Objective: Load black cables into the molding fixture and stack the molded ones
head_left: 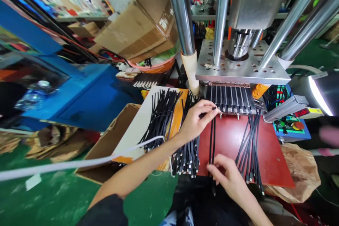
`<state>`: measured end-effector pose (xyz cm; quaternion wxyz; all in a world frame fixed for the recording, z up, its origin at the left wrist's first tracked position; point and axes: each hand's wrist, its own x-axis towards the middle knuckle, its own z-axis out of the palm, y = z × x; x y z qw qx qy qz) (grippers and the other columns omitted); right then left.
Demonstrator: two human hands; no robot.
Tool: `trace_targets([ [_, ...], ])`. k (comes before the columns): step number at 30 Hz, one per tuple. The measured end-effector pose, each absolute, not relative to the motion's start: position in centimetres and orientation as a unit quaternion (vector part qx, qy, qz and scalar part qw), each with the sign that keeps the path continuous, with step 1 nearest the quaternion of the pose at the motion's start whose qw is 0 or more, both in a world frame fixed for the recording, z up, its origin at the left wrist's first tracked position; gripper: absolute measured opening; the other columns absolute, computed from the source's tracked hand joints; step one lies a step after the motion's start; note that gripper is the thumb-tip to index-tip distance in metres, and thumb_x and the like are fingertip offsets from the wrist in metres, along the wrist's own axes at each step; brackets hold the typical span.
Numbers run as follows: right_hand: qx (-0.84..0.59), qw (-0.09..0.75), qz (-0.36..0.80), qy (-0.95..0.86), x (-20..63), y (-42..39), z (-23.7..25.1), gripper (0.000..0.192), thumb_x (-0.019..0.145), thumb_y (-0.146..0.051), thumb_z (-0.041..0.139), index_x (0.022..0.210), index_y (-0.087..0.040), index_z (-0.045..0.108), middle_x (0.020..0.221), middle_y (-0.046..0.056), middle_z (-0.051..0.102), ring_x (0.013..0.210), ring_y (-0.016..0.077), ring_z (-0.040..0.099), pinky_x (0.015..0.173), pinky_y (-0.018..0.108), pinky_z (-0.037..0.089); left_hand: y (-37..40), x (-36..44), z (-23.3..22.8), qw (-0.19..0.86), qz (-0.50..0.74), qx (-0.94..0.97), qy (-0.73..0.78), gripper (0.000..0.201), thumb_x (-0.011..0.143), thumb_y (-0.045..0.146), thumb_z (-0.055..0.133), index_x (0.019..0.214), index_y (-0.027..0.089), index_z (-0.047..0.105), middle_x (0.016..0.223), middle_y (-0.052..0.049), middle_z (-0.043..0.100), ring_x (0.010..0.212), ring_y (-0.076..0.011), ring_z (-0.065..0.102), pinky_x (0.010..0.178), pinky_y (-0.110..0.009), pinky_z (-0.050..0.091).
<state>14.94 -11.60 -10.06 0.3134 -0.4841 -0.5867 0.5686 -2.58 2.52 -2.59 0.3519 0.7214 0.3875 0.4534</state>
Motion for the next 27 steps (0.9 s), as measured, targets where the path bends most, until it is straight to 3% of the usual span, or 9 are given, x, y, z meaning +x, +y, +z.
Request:
trace_targets([
  [2,-0.458,0.232,0.596,-0.617,15.9,-10.8,-9.4,0.039,0.104,-0.045,0.060,0.074,-0.021,0.054,0.072,-0.003,0.055,0.062,0.0123,0.055,0.057,0.024,0.040,6.0,-2.8,-4.0,0.311,0.443,0.729,0.419,0.022,0.103,0.032,0.067,0.096,0.019,0.084,0.128,-0.011,0.071,0.123,-0.0230,0.068,0.111,-0.037,0.050],
  [4,-0.454,0.198,0.545,-0.676,17.4,-7.9,-7.5,0.041,0.104,-0.046,0.061,0.072,-0.020,0.057,0.070,-0.003,0.057,0.064,0.0128,0.053,0.058,0.025,0.038,9.6,-2.7,-5.5,0.265,0.425,0.741,0.446,0.021,0.101,0.030,0.069,0.090,0.018,0.083,0.134,-0.012,0.070,0.131,-0.0256,0.065,0.117,-0.041,0.048],
  [7,-0.456,0.226,0.451,-0.733,19.1,-0.5,-4.0,0.045,0.101,-0.052,0.063,0.070,-0.020,0.062,0.063,-0.003,0.057,0.060,0.0125,0.049,0.058,0.026,0.036,14.0,-2.1,-7.0,0.207,0.418,0.747,0.473,0.020,0.101,0.025,0.068,0.086,0.016,0.079,0.119,-0.012,0.076,0.123,-0.0266,0.069,0.113,-0.043,0.052],
  [9,-0.459,0.269,0.428,-0.731,19.1,4.9,-2.6,0.049,0.097,-0.059,0.067,0.069,-0.020,0.062,0.059,-0.003,0.056,0.055,0.0120,0.048,0.056,0.026,0.036,15.4,-2.0,-7.5,0.191,0.424,0.740,0.486,0.014,0.102,0.022,0.066,0.098,0.015,0.078,0.114,-0.012,0.077,0.116,-0.0262,0.072,0.108,-0.043,0.056],
  [12,-0.468,0.296,0.427,-0.715,17.8,10.7,-2.2,0.052,0.089,-0.069,0.070,0.075,-0.019,0.067,0.057,-0.003,0.057,0.050,0.0116,0.047,0.050,0.025,0.034,14.3,-3.2,-7.7,0.176,0.441,0.732,0.488,0.023,0.104,0.020,0.061,0.124,0.014,0.069,0.125,-0.014,0.076,0.122,-0.0247,0.071,0.109,-0.040,0.057],
  [15,-0.481,0.280,0.413,-0.721,16.6,13.0,-2.8,0.054,0.088,-0.072,0.068,0.079,-0.019,0.069,0.058,-0.002,0.059,0.045,0.0113,0.046,0.044,0.025,0.030,11.1,-5.8,-7.8,0.116,0.413,0.816,0.387,0.035,0.106,0.020,0.056,0.140,0.016,0.061,0.140,-0.013,0.071,0.133,-0.0231,0.067,0.116,-0.040,0.054],
  [18,-0.487,0.270,0.382,-0.737,16.3,13.5,-3.6,0.051,0.092,-0.068,0.065,0.078,-0.020,0.069,0.055,-0.002,0.061,0.041,0.0107,0.045,0.044,0.025,0.029,8.8,-7.7,-7.8,0.041,0.315,0.911,0.263,0.039,0.104,0.020,0.059,0.143,0.018,0.061,0.150,-0.014,0.066,0.146,-0.0268,0.058,0.121,-0.046,0.051],
  [22,-0.512,0.303,0.329,-0.733,16.4,13.5,-4.3,0.045,0.095,-0.062,0.065,0.080,-0.020,0.070,0.051,-0.003,0.058,0.040,0.0118,0.047,0.046,0.026,0.032,8.7,-7.9,-7.4,-0.008,0.242,0.940,0.242,0.044,0.103,0.019,0.060,0.146,0.012,0.060,0.156,-0.020,0.059,0.151,-0.0319,0.052,0.120,-0.053,0.051],
  [27,-0.485,0.315,0.380,-0.722,16.7,13.4,-4.2,0.045,0.093,-0.064,0.067,0.087,-0.019,0.071,0.055,-0.004,0.057,0.040,0.0117,0.046,0.044,0.026,0.032,9.1,-7.5,-7.1,-0.025,0.229,0.941,0.249,0.040,0.106,0.021,0.056,0.144,0.012,0.062,0.154,-0.016,0.062,0.148,-0.0297,0.056,0.120,-0.049,0.053],
])
